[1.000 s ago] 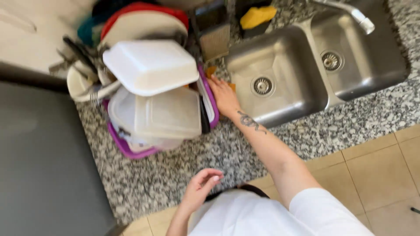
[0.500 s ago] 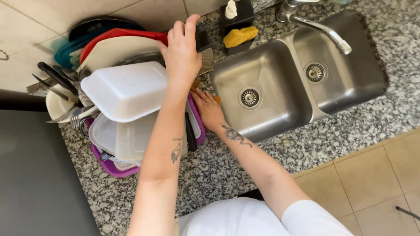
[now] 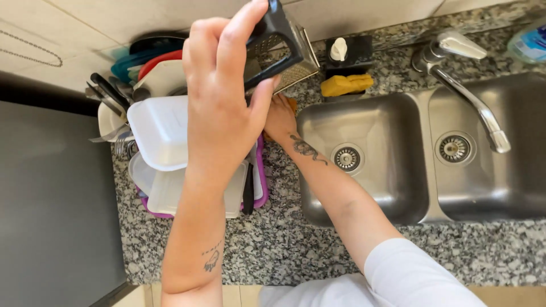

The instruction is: Cleaning various surfaces in a kitchen area, including the sink, countertops, and appliances, using a cloth and spray cleaner.

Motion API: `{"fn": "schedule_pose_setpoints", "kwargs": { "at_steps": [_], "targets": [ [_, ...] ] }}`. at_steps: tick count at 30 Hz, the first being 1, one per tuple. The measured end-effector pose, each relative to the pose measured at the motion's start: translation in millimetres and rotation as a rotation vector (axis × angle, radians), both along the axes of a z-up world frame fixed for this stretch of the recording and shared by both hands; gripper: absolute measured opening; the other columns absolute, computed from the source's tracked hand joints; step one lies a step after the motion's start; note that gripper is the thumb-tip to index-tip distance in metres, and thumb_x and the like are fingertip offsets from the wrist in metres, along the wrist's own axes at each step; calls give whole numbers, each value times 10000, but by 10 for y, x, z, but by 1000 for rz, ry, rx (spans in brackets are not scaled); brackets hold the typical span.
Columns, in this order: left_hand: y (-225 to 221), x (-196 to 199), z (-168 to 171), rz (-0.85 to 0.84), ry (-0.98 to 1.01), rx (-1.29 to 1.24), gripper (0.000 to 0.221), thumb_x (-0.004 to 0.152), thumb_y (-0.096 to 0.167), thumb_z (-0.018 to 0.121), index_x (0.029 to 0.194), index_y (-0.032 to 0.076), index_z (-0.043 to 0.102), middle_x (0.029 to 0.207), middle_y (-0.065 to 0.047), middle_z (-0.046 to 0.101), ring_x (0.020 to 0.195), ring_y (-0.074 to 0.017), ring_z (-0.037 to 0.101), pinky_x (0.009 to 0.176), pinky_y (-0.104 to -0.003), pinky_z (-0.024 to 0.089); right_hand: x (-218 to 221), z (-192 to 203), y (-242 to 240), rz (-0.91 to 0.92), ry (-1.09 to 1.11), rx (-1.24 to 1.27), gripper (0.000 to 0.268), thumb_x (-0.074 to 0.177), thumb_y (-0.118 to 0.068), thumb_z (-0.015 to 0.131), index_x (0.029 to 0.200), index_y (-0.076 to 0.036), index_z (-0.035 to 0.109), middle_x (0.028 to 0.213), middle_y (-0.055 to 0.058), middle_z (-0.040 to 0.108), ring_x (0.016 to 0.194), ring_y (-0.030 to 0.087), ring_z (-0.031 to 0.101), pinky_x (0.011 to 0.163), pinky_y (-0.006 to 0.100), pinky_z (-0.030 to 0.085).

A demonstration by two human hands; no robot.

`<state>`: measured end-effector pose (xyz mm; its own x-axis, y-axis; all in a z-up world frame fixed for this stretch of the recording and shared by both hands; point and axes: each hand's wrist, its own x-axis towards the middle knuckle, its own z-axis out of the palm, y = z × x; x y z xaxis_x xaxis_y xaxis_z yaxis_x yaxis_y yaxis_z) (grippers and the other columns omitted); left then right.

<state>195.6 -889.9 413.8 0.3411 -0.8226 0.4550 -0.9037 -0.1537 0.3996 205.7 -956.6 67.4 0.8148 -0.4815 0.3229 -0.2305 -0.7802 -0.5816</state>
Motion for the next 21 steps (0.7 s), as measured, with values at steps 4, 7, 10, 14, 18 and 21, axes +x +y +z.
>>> {"fn": "schedule_pose_setpoints", "kwargs": {
  "at_steps": [4,7,10,14,18,21],
  "targets": [
    [9,-58,-111,20,-22,46,619,918,-47,711,1383,132,344,1171,-134,406,1089,-324,433,1025,-418,388,-146,-206,-10,30,137,7,293,815,-126,455,1011,21,616,968,207,631,996,370,526,979,445,378],
    [-72,-28,-227,19,5,102,675,868,-58,725,1386,132,337,1118,-129,374,1025,-310,409,944,-399,382,-357,-306,-188,11,101,-52,467,844,-113,509,1307,-52,490,1212,170,580,1148,349,502,1017,437,377],
    [-97,-4,-395,20,78,153,684,790,-14,732,1359,108,373,1067,-131,384,989,-314,423,935,-393,377,-677,-353,-326,-103,310,-362,107,650,-61,589,696,-155,609,709,29,632,684,190,603,640,284,497],
    [-178,89,-610,-1,126,223,695,743,13,751,1331,104,392,1064,-129,404,981,-336,438,900,-422,399,-903,-250,-529,-130,133,-529,567,790,-98,583,1342,-60,455,1309,96,540,1211,224,510,963,322,440],
    [-221,206,-825,-30,156,289,686,753,32,740,1332,104,379,1036,-125,399,983,-314,437,910,-411,384,-963,-238,-486,-227,182,-645,480,850,-134,494,1320,-40,472,1303,44,563,1224,196,510,934,295,425],
    [-190,347,-879,-52,169,290,698,766,53,747,1344,121,364,1015,-108,384,956,-303,423,915,-401,370,-981,-209,-512,-224,117,-559,484,834,-93,483,1314,-25,476,1245,79,604,1195,197,539,926,302,443]
  ]
}}
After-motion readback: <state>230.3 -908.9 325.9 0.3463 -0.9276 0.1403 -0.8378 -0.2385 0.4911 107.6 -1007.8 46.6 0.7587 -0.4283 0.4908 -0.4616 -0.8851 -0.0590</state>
